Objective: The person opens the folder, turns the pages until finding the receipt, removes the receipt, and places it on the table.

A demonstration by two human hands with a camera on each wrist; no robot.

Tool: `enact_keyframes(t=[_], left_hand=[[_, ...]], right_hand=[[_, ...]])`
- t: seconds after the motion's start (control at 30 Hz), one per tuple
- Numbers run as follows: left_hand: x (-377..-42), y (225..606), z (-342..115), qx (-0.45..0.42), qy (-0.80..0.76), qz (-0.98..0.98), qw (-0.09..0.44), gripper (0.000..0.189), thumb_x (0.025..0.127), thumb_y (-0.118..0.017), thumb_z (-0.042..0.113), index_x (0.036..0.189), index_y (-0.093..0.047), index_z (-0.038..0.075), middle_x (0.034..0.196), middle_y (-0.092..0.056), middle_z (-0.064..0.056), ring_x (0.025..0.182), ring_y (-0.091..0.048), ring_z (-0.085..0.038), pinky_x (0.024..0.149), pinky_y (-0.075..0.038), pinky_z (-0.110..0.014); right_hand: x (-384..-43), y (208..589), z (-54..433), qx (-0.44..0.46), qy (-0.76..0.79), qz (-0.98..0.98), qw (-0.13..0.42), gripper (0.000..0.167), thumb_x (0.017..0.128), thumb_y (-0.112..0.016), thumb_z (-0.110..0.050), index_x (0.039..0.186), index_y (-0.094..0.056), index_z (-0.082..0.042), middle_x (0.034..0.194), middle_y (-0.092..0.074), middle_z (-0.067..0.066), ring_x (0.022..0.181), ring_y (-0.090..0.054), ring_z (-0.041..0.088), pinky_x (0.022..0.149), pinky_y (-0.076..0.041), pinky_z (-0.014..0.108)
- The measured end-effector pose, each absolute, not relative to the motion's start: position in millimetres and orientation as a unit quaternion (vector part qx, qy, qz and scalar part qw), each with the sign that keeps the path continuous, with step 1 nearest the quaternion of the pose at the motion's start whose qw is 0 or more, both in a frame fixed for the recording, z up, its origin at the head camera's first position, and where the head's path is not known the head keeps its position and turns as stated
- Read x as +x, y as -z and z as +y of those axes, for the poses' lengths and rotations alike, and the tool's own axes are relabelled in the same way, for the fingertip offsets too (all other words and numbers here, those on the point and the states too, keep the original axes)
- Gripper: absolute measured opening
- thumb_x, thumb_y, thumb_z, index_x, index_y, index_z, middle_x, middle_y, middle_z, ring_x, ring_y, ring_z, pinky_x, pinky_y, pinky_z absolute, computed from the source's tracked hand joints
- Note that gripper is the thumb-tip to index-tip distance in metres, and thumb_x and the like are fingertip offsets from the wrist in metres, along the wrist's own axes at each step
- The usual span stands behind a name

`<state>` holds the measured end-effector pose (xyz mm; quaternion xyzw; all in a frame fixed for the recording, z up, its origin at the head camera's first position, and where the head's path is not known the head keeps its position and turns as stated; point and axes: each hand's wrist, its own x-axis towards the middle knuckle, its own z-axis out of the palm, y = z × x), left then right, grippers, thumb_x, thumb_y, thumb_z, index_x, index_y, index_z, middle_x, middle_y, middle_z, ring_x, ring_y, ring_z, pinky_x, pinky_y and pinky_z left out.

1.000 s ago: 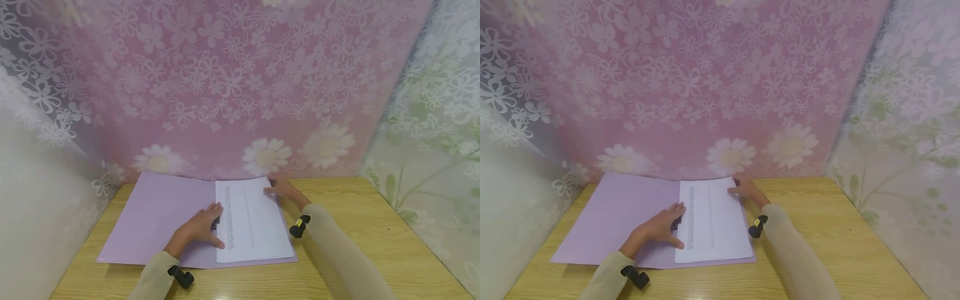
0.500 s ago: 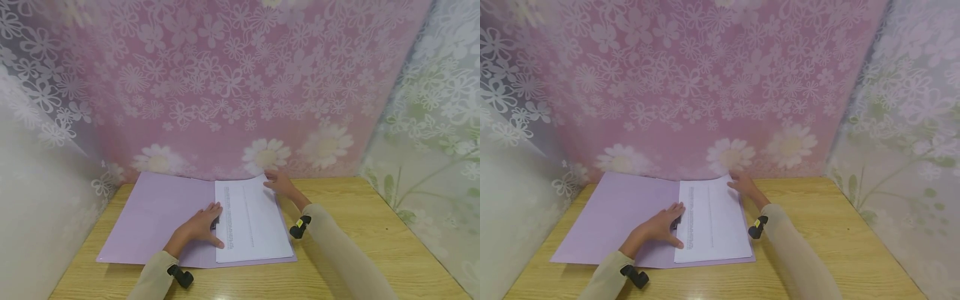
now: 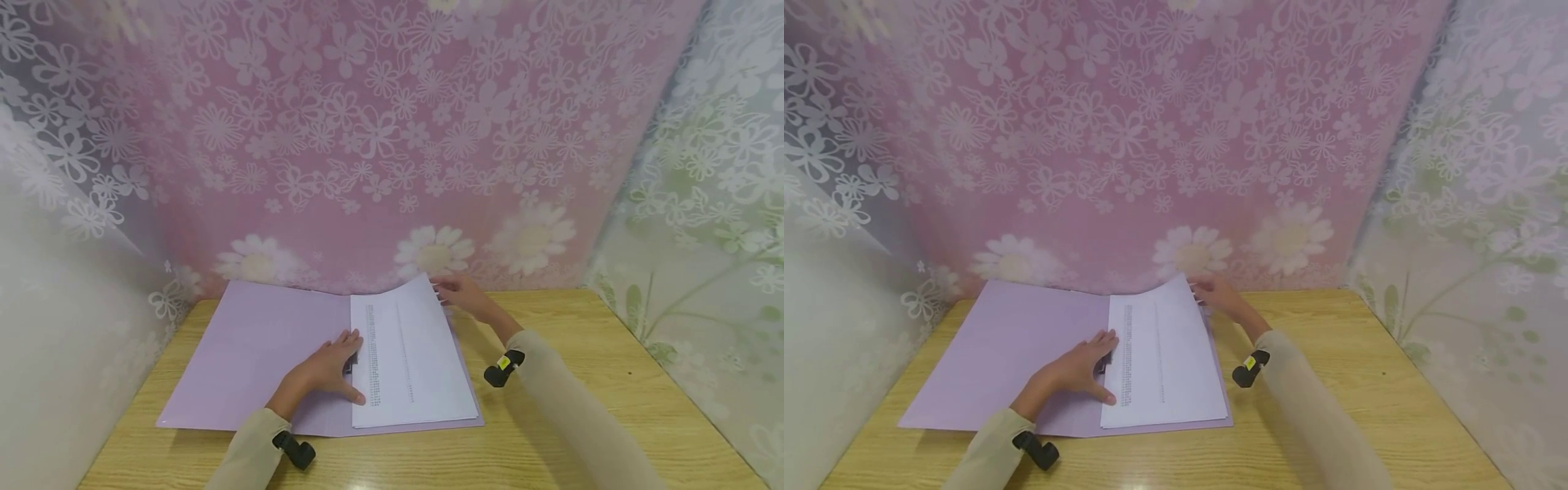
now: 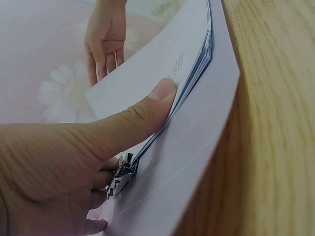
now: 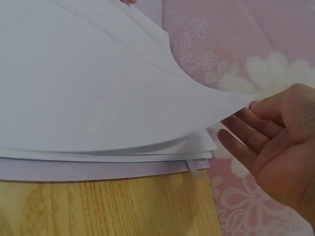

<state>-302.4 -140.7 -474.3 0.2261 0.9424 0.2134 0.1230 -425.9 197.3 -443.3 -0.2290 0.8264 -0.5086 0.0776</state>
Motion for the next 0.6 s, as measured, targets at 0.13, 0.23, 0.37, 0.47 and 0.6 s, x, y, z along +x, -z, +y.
enact_keyframes(t=[0.13,0.23,0.37,0.47,0.6], left_hand=[[-301.1,473.1,-140.5,0.226,-0.218,0.941,0.123,0.121,0.065,-0.095,0.048,0.158,-0.032,0.0,0.169,-0.024,-0.017,0.159,-0.016,-0.036,0.126,-0.018,-0.062],[-300.9,472.4,-140.6,0.225,-0.221,0.941,0.124,0.122,0.065,-0.095,0.048,0.158,-0.032,0.0,0.169,-0.023,-0.017,0.159,-0.015,-0.036,0.126,-0.018,-0.062],[-301.8,473.5,-140.9,0.225,-0.218,0.942,0.124,0.122,0.066,-0.094,0.049,0.158,-0.032,0.0,0.169,-0.023,-0.017,0.159,-0.015,-0.036,0.126,-0.017,-0.061],[-302.2,474.2,-141.1,0.226,-0.217,0.942,0.122,0.122,0.066,-0.094,0.049,0.158,-0.032,0.0,0.169,-0.023,-0.017,0.159,-0.016,-0.036,0.126,-0.018,-0.062],[-302.0,473.8,-141.2,0.227,-0.219,0.941,0.122,0.122,0.065,-0.095,0.049,0.158,-0.032,0.0,0.169,-0.023,-0.017,0.159,-0.015,-0.036,0.126,-0.018,-0.062]], right_hand=[[-419.1,441.3,206.0,-0.255,0.513,0.809,0.131,0.045,0.106,-0.05,-0.003,0.15,-0.044,0.006,0.145,-0.053,0.033,0.124,-0.061,0.048,0.099,-0.056,0.054],[-410.2,441.1,213.3,-0.264,0.516,0.797,0.17,0.051,0.104,-0.051,0.001,0.154,-0.039,0.003,0.153,-0.044,0.032,0.13,-0.056,0.048,0.099,-0.056,0.053],[-395.5,442.0,222.5,-0.278,0.511,0.785,0.215,0.061,0.103,-0.054,0.001,0.159,-0.031,-0.001,0.161,-0.034,0.029,0.14,-0.046,0.049,0.101,-0.056,0.05],[-385.3,444.1,227.4,-0.293,0.498,0.782,0.233,0.071,0.1,-0.062,-0.004,0.162,-0.028,-0.009,0.163,-0.032,0.026,0.144,-0.041,0.048,0.105,-0.054,0.048],[-373.4,449.8,230.7,-0.297,0.496,0.776,0.253,0.084,0.094,-0.072,-0.008,0.163,-0.026,-0.019,0.164,-0.032,0.024,0.144,-0.042,0.048,0.11,-0.05,0.049]])
